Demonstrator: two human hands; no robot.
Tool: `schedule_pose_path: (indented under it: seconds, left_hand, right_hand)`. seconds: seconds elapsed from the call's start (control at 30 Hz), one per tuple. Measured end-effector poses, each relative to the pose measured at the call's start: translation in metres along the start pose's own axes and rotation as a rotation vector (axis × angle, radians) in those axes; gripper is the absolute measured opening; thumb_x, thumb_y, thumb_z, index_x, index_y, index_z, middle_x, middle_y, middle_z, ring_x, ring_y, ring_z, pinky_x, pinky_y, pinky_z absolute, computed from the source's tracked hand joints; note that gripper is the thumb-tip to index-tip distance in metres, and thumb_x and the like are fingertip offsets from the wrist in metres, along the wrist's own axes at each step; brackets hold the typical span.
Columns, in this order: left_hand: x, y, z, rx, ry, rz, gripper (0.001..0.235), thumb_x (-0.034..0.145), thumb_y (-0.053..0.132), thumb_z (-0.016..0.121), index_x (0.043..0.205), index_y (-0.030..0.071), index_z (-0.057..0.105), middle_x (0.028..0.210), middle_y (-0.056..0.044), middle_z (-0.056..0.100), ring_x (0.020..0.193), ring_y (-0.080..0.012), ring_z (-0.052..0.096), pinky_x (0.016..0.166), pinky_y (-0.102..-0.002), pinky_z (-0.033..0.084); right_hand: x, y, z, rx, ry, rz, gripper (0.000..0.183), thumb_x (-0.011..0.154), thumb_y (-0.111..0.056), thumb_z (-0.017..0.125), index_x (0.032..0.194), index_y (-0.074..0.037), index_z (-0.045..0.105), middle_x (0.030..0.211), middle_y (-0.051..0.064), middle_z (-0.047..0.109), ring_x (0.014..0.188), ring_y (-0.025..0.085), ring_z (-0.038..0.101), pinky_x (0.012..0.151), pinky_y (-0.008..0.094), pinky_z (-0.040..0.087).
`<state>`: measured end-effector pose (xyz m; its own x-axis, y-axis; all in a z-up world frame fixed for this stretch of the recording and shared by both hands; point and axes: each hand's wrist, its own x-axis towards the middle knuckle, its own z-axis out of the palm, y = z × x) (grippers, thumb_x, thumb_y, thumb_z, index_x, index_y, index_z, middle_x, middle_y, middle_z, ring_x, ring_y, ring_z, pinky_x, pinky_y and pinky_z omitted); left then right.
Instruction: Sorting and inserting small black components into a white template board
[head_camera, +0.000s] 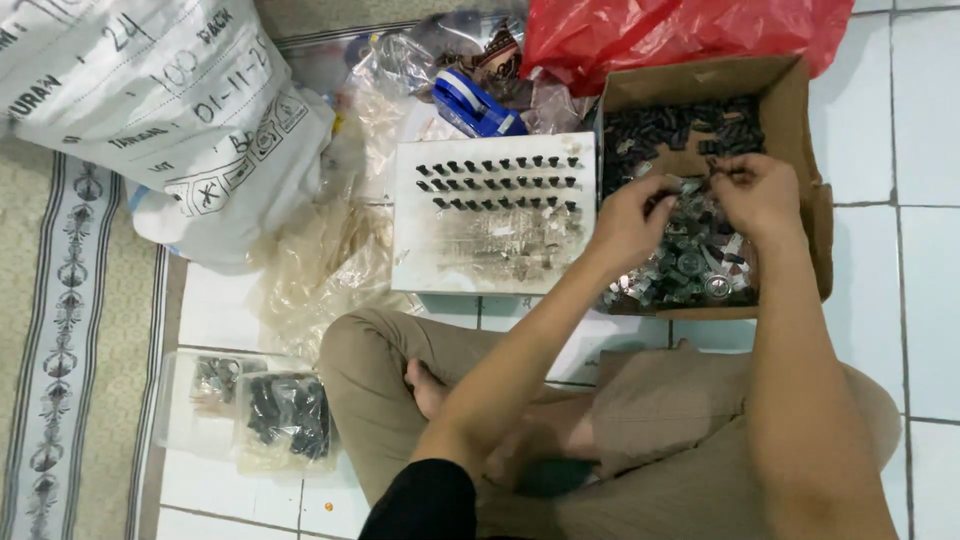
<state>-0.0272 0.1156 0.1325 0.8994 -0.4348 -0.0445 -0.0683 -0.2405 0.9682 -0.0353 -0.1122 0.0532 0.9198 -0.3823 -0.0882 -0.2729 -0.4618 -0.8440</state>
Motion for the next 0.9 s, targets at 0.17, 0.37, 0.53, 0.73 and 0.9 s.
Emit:
schedule_pose_path:
  seconds: [0.17, 0.37, 0.53, 0.73, 0.9]
  left_hand:
    - [-0.068, 0.001, -0.089, -0.327, 0.017, -0.160, 0.027, 0.096, 0.008, 0.068, 0.123, 0.004, 0.069, 0.105, -0.014, 0.075, 0.083, -0.0182, 0.068, 0.071, -0.030, 0.060]
    - [-0.114, -0.030, -0.151, -0.544, 0.187, -0.066, 0.022, 0.094, 0.008, 0.074, 0.115, 0.001, 0.074, 0.099, -0.015, 0.076, 0.090, -0.0159, 0.070, 0.079, -0.032, 0.062]
    - [-0.110, -0.057, -0.162, -0.692, 0.258, -0.056, 0.024, 0.091, 0.005, 0.077, 0.114, 0.000, 0.074, 0.097, -0.014, 0.076, 0.089, -0.0175, 0.073, 0.081, -0.030, 0.063]
    - [-0.105, -0.069, -0.167, -0.726, 0.285, -0.021, 0.024, 0.089, 0.005, 0.081, 0.113, 0.002, 0.077, 0.097, -0.015, 0.077, 0.088, -0.0151, 0.072, 0.078, -0.028, 0.062]
    - [-0.105, -0.066, -0.169, -0.704, 0.312, 0.019, 0.019, 0.088, 0.004, 0.082, 0.107, 0.004, 0.079, 0.095, -0.015, 0.078, 0.089, -0.0146, 0.071, 0.077, -0.029, 0.062]
  right_hand:
    - [-0.050, -0.084, 0.016, 0.187, -0.047, -0.064, 0.017, 0.096, -0.007, 0.074, 0.112, -0.005, 0.073, 0.093, 0.006, 0.069, 0.082, 0.010, 0.064, 0.073, 0.025, 0.055]
    - [-0.108, -0.166, 0.079, 0.351, -0.198, -0.297, 0.016, 0.092, 0.003, 0.077, 0.108, 0.005, 0.073, 0.082, 0.015, 0.068, 0.076, 0.014, 0.063, 0.063, 0.027, 0.053]
    - [-0.135, -0.206, 0.128, 0.372, -0.231, -0.365, 0.016, 0.091, 0.007, 0.074, 0.107, 0.005, 0.072, 0.081, 0.014, 0.069, 0.076, 0.016, 0.066, 0.069, 0.030, 0.057]
    - [-0.141, -0.205, 0.156, 0.363, -0.168, -0.396, 0.014, 0.095, 0.008, 0.071, 0.108, 0.007, 0.070, 0.086, 0.015, 0.068, 0.080, 0.016, 0.066, 0.071, 0.031, 0.057]
    - [-0.149, -0.221, 0.154, 0.258, -0.116, -0.469, 0.009, 0.096, 0.010, 0.069, 0.105, 0.008, 0.070, 0.085, 0.019, 0.068, 0.079, 0.022, 0.067, 0.071, 0.037, 0.057]
